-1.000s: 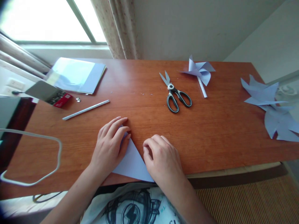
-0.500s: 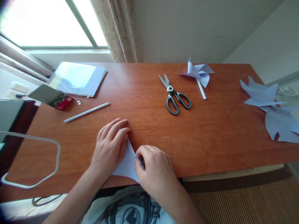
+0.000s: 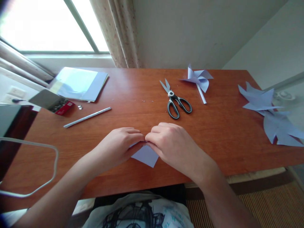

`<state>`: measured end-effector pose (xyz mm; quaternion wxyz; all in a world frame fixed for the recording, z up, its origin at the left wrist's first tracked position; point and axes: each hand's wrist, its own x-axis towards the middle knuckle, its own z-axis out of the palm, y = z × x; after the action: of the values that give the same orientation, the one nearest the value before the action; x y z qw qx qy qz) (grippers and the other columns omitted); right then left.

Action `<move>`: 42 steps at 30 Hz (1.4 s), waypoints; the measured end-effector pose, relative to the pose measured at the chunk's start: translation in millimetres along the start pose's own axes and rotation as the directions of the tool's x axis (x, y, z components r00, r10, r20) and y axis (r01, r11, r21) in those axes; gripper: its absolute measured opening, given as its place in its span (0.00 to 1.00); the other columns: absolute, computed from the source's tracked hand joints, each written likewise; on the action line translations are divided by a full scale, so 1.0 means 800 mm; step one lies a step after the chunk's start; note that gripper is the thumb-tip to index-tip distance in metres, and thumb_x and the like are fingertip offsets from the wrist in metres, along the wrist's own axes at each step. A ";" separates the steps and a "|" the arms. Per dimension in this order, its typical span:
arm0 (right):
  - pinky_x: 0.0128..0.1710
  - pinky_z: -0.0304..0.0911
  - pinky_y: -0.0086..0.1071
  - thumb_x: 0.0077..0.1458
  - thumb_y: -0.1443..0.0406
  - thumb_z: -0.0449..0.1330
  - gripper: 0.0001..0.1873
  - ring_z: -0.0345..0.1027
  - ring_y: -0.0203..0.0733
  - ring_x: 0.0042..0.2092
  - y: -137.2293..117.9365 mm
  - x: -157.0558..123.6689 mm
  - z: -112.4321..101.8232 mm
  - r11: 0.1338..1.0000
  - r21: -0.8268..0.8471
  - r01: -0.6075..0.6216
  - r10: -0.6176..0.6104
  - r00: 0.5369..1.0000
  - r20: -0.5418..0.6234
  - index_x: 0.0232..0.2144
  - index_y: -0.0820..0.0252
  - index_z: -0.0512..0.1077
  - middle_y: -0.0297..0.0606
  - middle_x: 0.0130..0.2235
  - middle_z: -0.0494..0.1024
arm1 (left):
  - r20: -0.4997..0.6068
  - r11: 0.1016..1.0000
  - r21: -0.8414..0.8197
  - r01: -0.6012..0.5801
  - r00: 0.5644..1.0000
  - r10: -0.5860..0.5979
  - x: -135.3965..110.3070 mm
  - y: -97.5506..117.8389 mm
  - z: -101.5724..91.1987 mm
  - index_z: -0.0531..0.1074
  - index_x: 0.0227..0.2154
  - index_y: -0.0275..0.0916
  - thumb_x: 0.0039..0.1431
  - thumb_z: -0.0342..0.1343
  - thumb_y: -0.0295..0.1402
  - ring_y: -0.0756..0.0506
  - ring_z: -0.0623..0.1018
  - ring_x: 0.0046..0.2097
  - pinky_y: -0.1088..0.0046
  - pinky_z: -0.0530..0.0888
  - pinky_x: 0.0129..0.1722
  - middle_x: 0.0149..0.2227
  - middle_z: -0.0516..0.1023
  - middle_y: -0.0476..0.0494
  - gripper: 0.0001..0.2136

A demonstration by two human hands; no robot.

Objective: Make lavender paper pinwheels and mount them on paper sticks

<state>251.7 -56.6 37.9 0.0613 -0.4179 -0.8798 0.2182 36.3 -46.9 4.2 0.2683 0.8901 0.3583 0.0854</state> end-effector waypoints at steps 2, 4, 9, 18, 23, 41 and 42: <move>0.41 0.64 0.35 0.63 0.70 0.60 0.08 0.73 0.43 0.40 0.005 0.001 -0.006 1.000 0.024 0.006 -0.005 1.000 -0.006 0.36 0.56 0.79 0.36 0.38 0.82 | 0.029 0.997 -0.072 -0.012 0.999 0.014 0.005 -0.004 0.000 0.75 0.32 0.40 0.67 0.53 0.32 0.47 0.77 0.33 0.73 0.67 0.32 0.33 0.80 0.48 0.09; 0.41 0.64 0.34 0.63 0.70 0.60 0.08 0.74 0.42 0.40 0.017 -0.003 -0.014 0.995 0.096 -0.028 0.033 0.998 -0.055 0.35 0.56 0.79 0.35 0.38 0.82 | 0.039 0.983 -0.183 -0.003 0.999 0.010 0.005 -0.010 -0.002 0.76 0.33 0.39 0.68 0.52 0.31 0.49 0.76 0.32 0.75 0.65 0.31 0.32 0.80 0.49 0.09; 0.36 0.66 0.31 0.61 0.63 0.64 0.05 0.74 0.40 0.36 0.049 -0.018 -0.013 0.887 0.417 -0.201 0.329 0.907 -0.264 0.32 0.55 0.78 0.32 0.34 0.82 | 0.036 0.883 -0.454 0.121 0.992 -0.117 0.000 -0.021 -0.009 0.76 0.29 0.36 0.69 0.52 0.38 0.54 0.65 0.25 0.78 0.60 0.24 0.23 0.69 0.53 0.15; 0.31 0.62 0.28 0.56 0.59 0.69 0.09 0.66 0.34 0.30 0.064 -0.002 0.046 0.492 0.869 -0.054 0.697 0.623 -0.356 0.30 0.57 0.77 0.30 0.27 0.74 | 0.116 0.696 -0.692 0.192 0.981 -0.156 -0.007 -0.028 -0.017 0.77 0.32 0.34 0.66 0.55 0.41 0.53 0.67 0.28 0.79 0.63 0.27 0.26 0.72 0.51 0.15; 0.31 0.64 0.30 0.54 0.58 0.69 0.09 0.68 0.37 0.31 0.073 0.006 0.050 0.477 0.879 -0.014 0.744 0.539 -0.395 0.32 0.57 0.77 0.33 0.29 0.75 | 0.075 0.696 -0.690 0.196 0.977 -0.200 -0.011 -0.035 -0.018 0.78 0.32 0.35 0.66 0.56 0.40 0.53 0.68 0.29 0.80 0.65 0.28 0.27 0.73 0.51 0.14; 0.40 0.74 0.39 0.56 0.58 0.68 0.28 0.78 0.46 0.41 0.030 0.027 0.090 0.335 0.928 0.163 0.784 0.498 -0.370 0.57 0.51 0.67 0.40 0.45 0.83 | -0.051 0.645 -0.732 0.218 0.927 -0.371 -0.001 -0.032 0.003 0.79 0.39 0.35 0.65 0.57 0.39 0.50 0.78 0.27 0.79 0.73 0.28 0.28 0.80 0.48 0.12; 0.40 0.74 0.39 0.56 0.58 0.68 0.27 0.78 0.45 0.40 0.032 0.026 0.090 0.363 0.917 0.166 0.791 0.467 -0.397 0.56 0.51 0.68 0.40 0.45 0.83 | -0.017 0.630 -0.741 0.231 0.932 -0.362 -0.002 -0.033 0.002 0.78 0.39 0.35 0.65 0.57 0.39 0.50 0.78 0.27 0.78 0.74 0.29 0.28 0.81 0.48 0.12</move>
<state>235.9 -50.7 -39.1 0.6151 -0.5561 -0.3646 0.4236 20.7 -32.9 -11.3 0.5794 0.6276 0.4570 0.2481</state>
